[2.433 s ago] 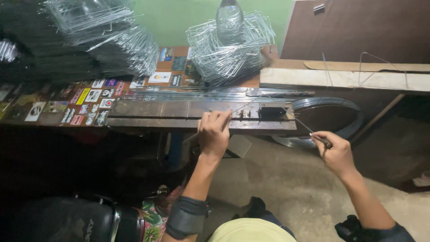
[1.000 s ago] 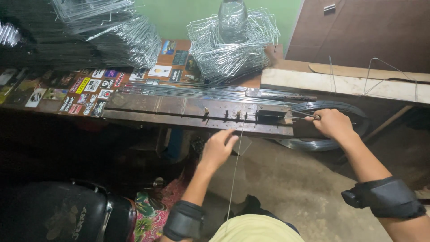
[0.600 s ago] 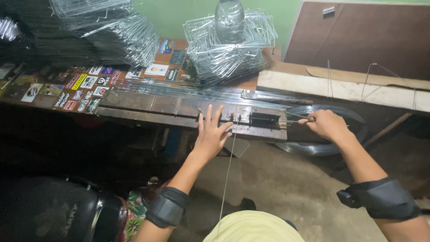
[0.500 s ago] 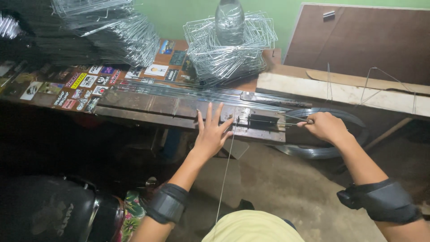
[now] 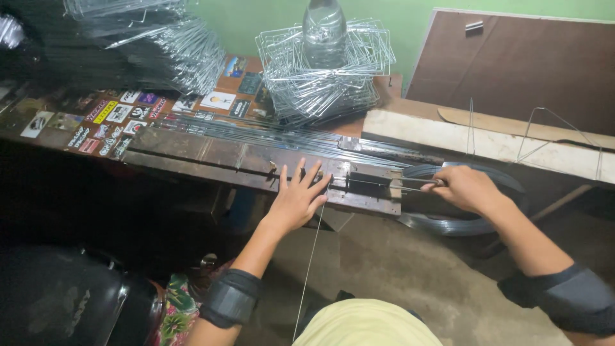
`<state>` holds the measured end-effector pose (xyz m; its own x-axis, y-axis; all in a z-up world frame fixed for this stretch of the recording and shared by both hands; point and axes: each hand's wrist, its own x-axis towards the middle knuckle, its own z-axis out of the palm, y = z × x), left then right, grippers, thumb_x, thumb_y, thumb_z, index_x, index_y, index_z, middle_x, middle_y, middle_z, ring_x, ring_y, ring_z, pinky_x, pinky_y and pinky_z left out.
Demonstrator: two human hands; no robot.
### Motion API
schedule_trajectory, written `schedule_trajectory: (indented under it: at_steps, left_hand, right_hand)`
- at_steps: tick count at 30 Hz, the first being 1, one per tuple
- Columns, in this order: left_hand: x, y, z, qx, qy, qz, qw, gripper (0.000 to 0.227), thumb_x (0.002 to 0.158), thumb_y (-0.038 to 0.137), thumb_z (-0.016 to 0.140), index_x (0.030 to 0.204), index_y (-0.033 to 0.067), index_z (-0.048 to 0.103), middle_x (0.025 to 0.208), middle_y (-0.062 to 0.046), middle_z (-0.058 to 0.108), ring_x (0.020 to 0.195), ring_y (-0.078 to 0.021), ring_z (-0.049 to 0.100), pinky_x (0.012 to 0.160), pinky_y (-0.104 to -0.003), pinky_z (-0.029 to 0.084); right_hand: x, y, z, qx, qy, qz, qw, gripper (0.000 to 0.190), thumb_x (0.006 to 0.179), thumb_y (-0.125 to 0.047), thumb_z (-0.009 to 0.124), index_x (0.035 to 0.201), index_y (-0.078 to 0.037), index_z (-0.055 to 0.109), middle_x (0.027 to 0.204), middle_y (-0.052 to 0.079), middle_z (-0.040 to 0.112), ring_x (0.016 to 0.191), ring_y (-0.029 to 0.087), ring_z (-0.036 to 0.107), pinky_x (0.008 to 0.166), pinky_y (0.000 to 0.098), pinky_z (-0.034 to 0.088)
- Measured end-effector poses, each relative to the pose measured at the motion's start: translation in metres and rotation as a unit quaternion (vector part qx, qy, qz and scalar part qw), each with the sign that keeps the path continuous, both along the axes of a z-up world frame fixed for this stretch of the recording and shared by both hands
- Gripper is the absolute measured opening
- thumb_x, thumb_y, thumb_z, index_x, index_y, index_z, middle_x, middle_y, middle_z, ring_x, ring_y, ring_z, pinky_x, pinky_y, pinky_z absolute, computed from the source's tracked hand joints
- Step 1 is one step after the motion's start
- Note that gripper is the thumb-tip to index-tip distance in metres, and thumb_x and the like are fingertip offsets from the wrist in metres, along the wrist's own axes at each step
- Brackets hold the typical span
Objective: Bending metal wires into rectangular frames using a specialized jig and a handheld tool.
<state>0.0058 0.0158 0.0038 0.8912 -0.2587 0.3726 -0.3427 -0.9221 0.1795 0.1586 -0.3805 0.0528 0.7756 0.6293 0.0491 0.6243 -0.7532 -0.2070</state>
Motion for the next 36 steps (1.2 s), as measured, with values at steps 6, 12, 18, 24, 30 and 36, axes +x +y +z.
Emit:
schedule_trajectory:
  at_steps: [6, 12, 18, 24, 30, 36]
  left_hand:
    - [0.000, 0.001, 0.006, -0.001, 0.014, 0.002, 1.000, 0.053, 0.101, 0.041, 0.055, 0.151, 0.0253, 0.049, 0.164, -0.011, 0.033, 0.151, -0.0435, 0.024, 0.116, -0.071, 0.013]
    - [0.002, 0.003, 0.003, -0.016, 0.027, 0.000, 1.000, 0.053, 0.101, 0.042, 0.055, 0.151, 0.0266, 0.049, 0.166, -0.010, 0.031, 0.154, -0.0413, 0.021, 0.118, -0.070, 0.011]
    - [0.005, 0.006, 0.004, -0.013, 0.101, -0.006, 0.995, 0.056, 0.100, 0.040, 0.057, 0.153, 0.0277, 0.045, 0.168, -0.009, 0.022, 0.155, -0.0407, 0.010, 0.117, -0.070, 0.005]
    - [0.009, 0.009, 0.010, -0.013, 0.144, -0.019, 0.989, 0.061, 0.098, 0.039, 0.059, 0.155, 0.0269, 0.042, 0.170, -0.011, 0.016, 0.155, -0.0429, 0.005, 0.117, -0.070, 0.003]
    - [0.007, 0.008, 0.017, -0.019, 0.148, -0.021, 0.989, 0.064, 0.096, 0.037, 0.064, 0.155, 0.0264, 0.042, 0.170, -0.011, 0.015, 0.155, -0.0428, 0.006, 0.117, -0.071, 0.003]
    - [0.009, 0.011, 0.024, -0.016, 0.176, -0.030, 0.984, 0.075, 0.090, 0.042, 0.070, 0.156, 0.0272, 0.038, 0.169, -0.012, 0.012, 0.155, -0.0435, 0.004, 0.116, -0.071, 0.003]
  right_hand:
    - [0.014, 0.011, 0.034, -0.224, -0.036, -0.014, 0.974, 0.032, 0.085, -0.049, 0.070, 0.094, -0.019, 0.077, 0.087, 0.009, 0.076, 0.087, 0.033, 0.074, 0.075, 0.0463, 0.060]
    - [0.036, 0.027, 0.044, -0.291, -0.094, 0.075, 0.949, 0.024, 0.080, -0.043, 0.073, 0.085, -0.019, 0.075, 0.082, 0.004, 0.075, 0.086, 0.026, 0.074, 0.076, 0.0438, 0.056]
    - [0.052, 0.036, 0.026, -0.338, -0.123, 0.105, 0.927, 0.014, 0.082, -0.034, 0.073, 0.078, -0.021, 0.076, 0.078, 0.003, 0.075, 0.080, 0.023, 0.073, 0.077, 0.0392, 0.051]
    - [0.073, 0.047, 0.017, -0.316, -0.173, 0.133, 0.923, 0.017, 0.083, -0.024, 0.066, 0.068, -0.019, 0.074, 0.073, 0.003, 0.074, 0.076, 0.023, 0.072, 0.073, 0.0401, 0.050]
    - [0.086, 0.069, 0.020, -0.364, -0.195, 0.157, 0.897, 0.018, 0.081, -0.024, 0.065, 0.065, -0.020, 0.072, 0.073, 0.004, 0.074, 0.074, 0.021, 0.073, 0.072, 0.0381, 0.048]
    - [0.100, 0.098, 0.023, -0.364, -0.190, 0.188, 0.892, 0.017, 0.083, -0.023, 0.064, 0.070, -0.022, 0.074, 0.076, 0.001, 0.076, 0.081, 0.020, 0.073, 0.076, 0.0384, 0.047]
